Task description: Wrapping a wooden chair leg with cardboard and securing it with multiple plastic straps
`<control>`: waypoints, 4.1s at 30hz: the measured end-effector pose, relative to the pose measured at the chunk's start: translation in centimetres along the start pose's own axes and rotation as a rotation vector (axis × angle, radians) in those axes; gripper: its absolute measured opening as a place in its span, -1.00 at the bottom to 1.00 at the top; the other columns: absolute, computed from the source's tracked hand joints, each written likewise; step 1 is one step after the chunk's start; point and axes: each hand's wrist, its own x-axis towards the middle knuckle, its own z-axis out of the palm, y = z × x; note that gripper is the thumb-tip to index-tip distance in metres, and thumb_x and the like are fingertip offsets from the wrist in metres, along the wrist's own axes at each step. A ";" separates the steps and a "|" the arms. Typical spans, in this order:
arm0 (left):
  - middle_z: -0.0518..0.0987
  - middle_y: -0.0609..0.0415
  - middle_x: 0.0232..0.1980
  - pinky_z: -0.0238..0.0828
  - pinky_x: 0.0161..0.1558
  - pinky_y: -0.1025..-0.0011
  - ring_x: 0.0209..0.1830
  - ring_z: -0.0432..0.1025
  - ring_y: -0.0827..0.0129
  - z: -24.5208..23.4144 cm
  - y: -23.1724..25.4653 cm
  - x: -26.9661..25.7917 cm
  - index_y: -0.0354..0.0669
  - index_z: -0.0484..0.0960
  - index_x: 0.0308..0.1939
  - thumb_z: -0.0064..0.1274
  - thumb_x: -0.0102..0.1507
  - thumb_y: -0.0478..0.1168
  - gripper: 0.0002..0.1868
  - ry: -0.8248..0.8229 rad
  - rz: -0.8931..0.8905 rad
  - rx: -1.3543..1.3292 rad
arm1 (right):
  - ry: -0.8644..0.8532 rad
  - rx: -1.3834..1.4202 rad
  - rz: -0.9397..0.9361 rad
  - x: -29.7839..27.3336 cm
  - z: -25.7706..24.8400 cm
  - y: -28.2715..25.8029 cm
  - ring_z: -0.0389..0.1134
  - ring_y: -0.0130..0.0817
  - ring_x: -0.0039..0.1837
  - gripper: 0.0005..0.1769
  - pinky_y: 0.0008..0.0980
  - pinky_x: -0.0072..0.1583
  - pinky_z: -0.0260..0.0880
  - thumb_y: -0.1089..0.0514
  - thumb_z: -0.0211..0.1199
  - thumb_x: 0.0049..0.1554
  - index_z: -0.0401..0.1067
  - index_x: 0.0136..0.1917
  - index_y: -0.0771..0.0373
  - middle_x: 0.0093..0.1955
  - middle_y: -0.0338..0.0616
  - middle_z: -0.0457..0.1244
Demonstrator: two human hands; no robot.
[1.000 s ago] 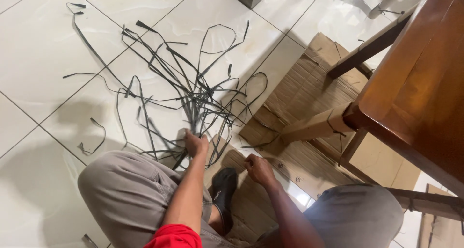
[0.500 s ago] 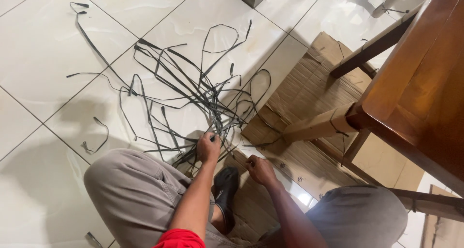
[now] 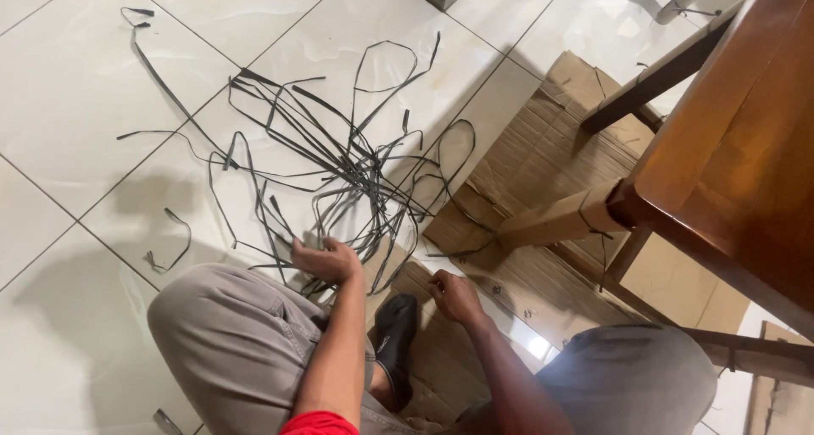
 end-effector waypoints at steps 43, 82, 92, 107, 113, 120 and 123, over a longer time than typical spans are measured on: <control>0.33 -0.01 0.51 -0.60 0.50 -0.38 0.67 -0.10 -0.09 3.5 -2.7 -0.1 -0.03 0.71 0.02 0.21 0.24 -0.03 -0.68 -0.639 0.768 0.959 | 0.010 0.020 0.018 -2.2 -1.5 0.8 0.45 0.16 0.13 -0.73 0.13 0.15 0.43 -0.02 0.19 0.20 0.52 0.09 0.11 -0.08 0.00 0.45; 0.64 0.08 -0.45 0.51 -0.19 0.36 -0.38 0.58 0.37 -3.0 6.0 -10.8 -0.03 0.57 -0.31 0.08 0.12 -0.20 -0.92 -1.256 0.182 -0.270 | 0.267 0.440 0.097 -2.0 -3.8 0.2 0.50 -0.04 0.09 -0.67 -0.01 0.13 0.49 -0.05 0.21 0.22 0.56 0.15 0.14 -0.03 0.05 0.46; 0.71 0.02 -0.27 0.58 -0.05 0.15 -0.11 0.61 0.05 -4.6 5.0 -12.3 0.09 0.71 -0.16 0.16 0.18 -0.18 -0.85 -1.605 0.589 0.040 | 0.352 1.045 0.193 -2.4 -5.8 -0.1 0.44 -0.30 -0.02 -0.57 -0.24 0.08 0.46 -0.12 0.35 0.20 0.59 0.16 0.24 -0.09 -0.10 0.41; 0.69 0.11 0.03 0.48 0.16 0.15 0.11 0.56 0.11 -5.4 4.5 -15.6 0.13 0.73 -0.01 0.10 0.27 -0.12 -0.76 -1.449 0.662 0.218 | 0.643 1.334 0.161 -7.0 -9.0 1.6 0.39 -0.31 -0.13 -0.68 -0.32 -0.02 0.52 0.08 0.28 0.26 0.52 0.17 0.35 -0.17 -0.06 0.30; 0.72 0.05 0.01 0.46 0.17 0.12 0.12 0.55 0.12 -4.1 6.1 -19.9 0.04 0.78 0.01 0.10 0.31 0.05 -0.67 -1.626 0.291 0.040 | 0.535 0.896 0.113 -7.7 -7.4 4.8 0.47 -0.18 -0.13 -0.77 -0.23 -0.02 0.51 0.08 0.32 0.21 0.63 0.01 0.27 -0.26 0.05 0.40; 0.74 -0.07 -0.12 0.50 0.06 0.17 0.01 0.59 0.19 -2.9 5.1 -23.3 -0.08 0.80 -0.07 0.20 0.21 -0.13 -0.74 -1.593 0.160 -0.023 | 0.418 0.525 0.332 -10.4 -8.0 7.0 0.54 -0.40 -0.04 -0.80 -0.32 0.13 0.43 -0.14 0.25 0.16 0.65 -0.12 -0.13 -0.34 -0.36 0.45; 0.72 -0.16 -0.14 0.50 0.03 0.18 -0.04 0.55 0.25 -0.9 3.4 -24.0 -0.20 0.77 -0.07 0.28 0.19 -0.18 -0.73 -1.541 0.111 -0.093 | 0.407 0.480 0.403 -11.5 -8.3 8.2 0.53 -0.38 -0.03 -0.77 -0.32 0.14 0.43 -0.17 0.24 0.13 0.65 -0.18 -0.15 -0.36 -0.40 0.45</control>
